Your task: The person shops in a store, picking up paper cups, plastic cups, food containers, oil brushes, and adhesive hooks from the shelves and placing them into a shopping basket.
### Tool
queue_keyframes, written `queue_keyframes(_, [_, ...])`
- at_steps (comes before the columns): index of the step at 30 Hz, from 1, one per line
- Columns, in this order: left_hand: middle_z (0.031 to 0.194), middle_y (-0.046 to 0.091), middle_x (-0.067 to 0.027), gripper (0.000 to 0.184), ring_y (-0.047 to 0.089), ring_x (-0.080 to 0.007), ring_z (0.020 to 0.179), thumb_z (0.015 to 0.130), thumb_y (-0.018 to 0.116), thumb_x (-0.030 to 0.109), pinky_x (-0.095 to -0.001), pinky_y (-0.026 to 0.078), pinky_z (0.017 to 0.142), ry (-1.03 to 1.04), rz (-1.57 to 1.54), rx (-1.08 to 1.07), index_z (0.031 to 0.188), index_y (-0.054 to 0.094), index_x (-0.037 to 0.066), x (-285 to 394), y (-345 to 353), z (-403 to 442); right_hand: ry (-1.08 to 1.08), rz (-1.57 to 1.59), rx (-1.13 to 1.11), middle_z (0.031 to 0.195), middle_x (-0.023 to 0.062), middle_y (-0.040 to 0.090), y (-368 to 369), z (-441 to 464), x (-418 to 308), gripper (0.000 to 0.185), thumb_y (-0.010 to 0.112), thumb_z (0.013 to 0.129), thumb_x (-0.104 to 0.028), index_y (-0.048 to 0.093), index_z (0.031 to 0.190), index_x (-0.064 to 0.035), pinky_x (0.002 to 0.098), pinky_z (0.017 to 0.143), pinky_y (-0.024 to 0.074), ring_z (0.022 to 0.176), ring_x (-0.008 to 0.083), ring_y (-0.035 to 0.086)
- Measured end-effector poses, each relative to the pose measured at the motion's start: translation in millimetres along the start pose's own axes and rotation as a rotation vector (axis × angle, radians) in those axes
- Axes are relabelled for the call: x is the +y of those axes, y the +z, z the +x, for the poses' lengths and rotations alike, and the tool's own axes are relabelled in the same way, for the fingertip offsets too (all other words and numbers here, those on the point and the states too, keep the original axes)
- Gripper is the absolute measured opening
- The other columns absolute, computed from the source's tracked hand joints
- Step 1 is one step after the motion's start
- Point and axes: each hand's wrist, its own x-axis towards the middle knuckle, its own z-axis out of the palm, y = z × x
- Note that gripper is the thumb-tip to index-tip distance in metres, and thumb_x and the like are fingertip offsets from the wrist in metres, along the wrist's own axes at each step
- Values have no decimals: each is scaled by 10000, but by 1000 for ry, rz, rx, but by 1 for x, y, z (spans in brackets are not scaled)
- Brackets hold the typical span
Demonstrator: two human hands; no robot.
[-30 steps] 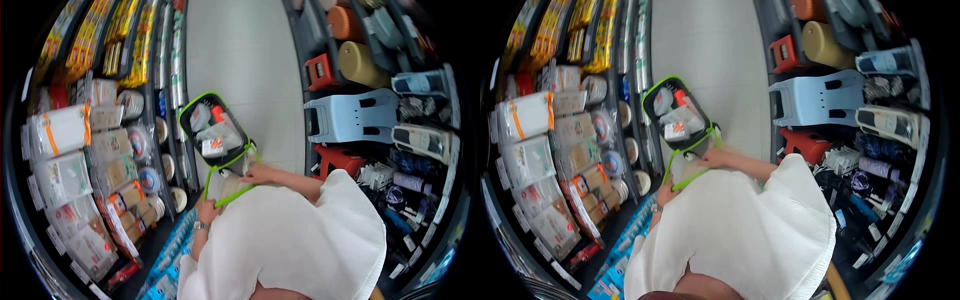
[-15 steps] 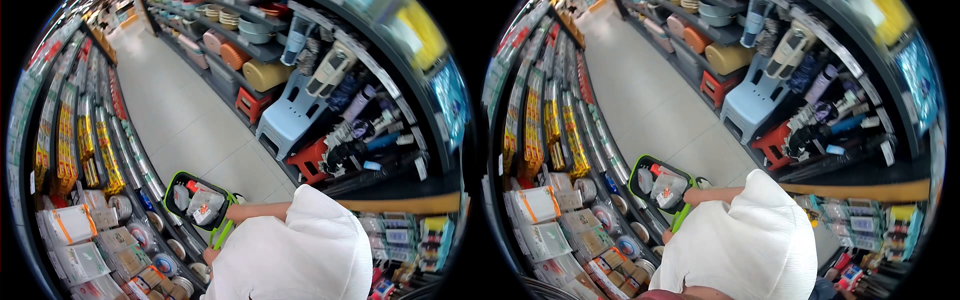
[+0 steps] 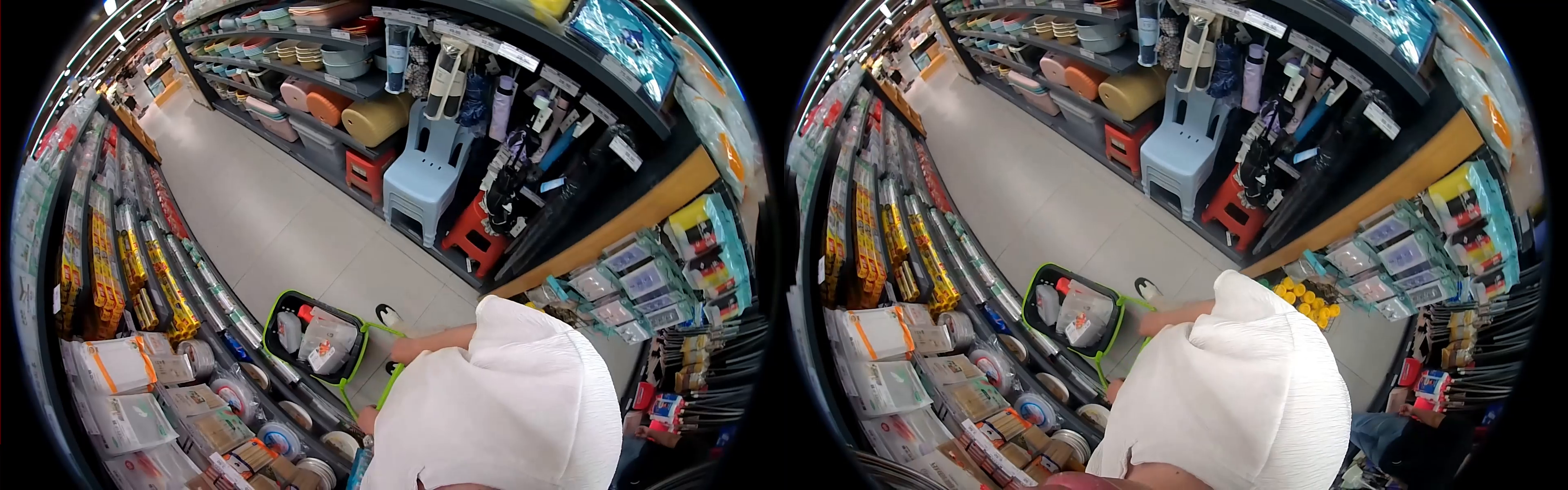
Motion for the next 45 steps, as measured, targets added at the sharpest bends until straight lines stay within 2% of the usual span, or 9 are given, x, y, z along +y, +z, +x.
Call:
queue_keyframes(2, [922, 717, -213, 413, 706, -398, 852, 793, 660, 467, -494, 560, 711, 140, -5, 25, 922, 763, 89, -53, 97, 25, 63, 16, -48, 865, 189, 722, 19, -12, -10, 160, 711, 713, -158, 746, 837, -64, 477, 740, 568, 832, 363, 708])
queue_keyframes(4, [921, 717, -212, 410, 706, -398, 852, 796, 657, 464, -495, 560, 710, 221, -13, -37, 921, 763, 88, -56, 126, 28, 109, 22, -65, 908, 186, 702, 26, -22, -20, 182, 704, 722, -156, 725, 879, -67, 469, 767, 552, 870, 357, 687])
queue_keyframes(16, [914, 719, -209, 396, 706, -399, 853, 814, 645, 451, -500, 560, 709, 294, 15, -163, 913, 761, 86, -25, 139, -6, 260, 268, 242, 1163, 165, 580, -23, -93, -59, 361, 664, 776, -146, 602, 1127, -85, 421, 929, 453, 1094, 320, 559])
queue_keyframes(26, [907, 720, -207, 385, 705, -400, 854, 829, 635, 440, -504, 560, 707, 260, -27, -134, 907, 759, 83, 23, 211, -35, 96, 629, 512, 1375, 148, 478, -114, -170, -99, 530, 630, 821, -138, 498, 1333, -101, 381, 1065, 371, 1280, 289, 453])
queue_keyframes(32, [920, 724, -200, 368, 705, -401, 884, 853, 614, 426, -513, 563, 715, 200, 28, -116, 939, 764, 100, 77, 248, -88, 51, 594, 460, 1502, 138, 417, -90, -223, -100, 633, 610, 849, -134, 436, 1457, -110, 357, 1146, 322, 1393, 270, 389])
queue_keyframes(35, [951, 726, -193, 349, 707, -400, 882, 871, 591, 411, -516, 566, 722, 153, 42, -125, 972, 767, 127, 92, 276, -97, 104, 427, 397, 1566, 132, 387, -25, -257, -78, 685, 600, 862, -131, 405, 1519, -115, 345, 1187, 297, 1449, 261, 357])
queue_keyframes(37, [963, 727, -191, 343, 709, -395, 885, 871, 589, 406, -514, 569, 730, 226, 59, -120, 991, 766, 138, 105, 270, -112, 123, 147, 501, 1063, 170, 724, 82, -281, -45, 285, 661, 744, -46, 772, 1005, -75, 431, 939, 524, 1000, 323, 694])
queue_keyframes(39, [975, 728, -189, 339, 712, -390, 888, 871, 587, 401, -512, 571, 737, 286, 66, -102, 1010, 765, 148, 124, 260, -129, 244, -30, -63, 918, 163, 725, 107, -290, -37, 182, 680, 716, -68, 755, 881, -53, 461, 838, 549, 916, 355, 695])
queue_keyframes(45, [948, 728, -187, 350, 714, -380, 879, 874, 574, 395, -501, 571, 757, 188, 147, -117, 1039, 765, 152, 152, 235, -144, 232, -6, 138, 826, 185, 701, 140, -323, -34, 108, 688, 695, -80, 727, 785, -34, 484, 724, 550, 820, 378, 688])
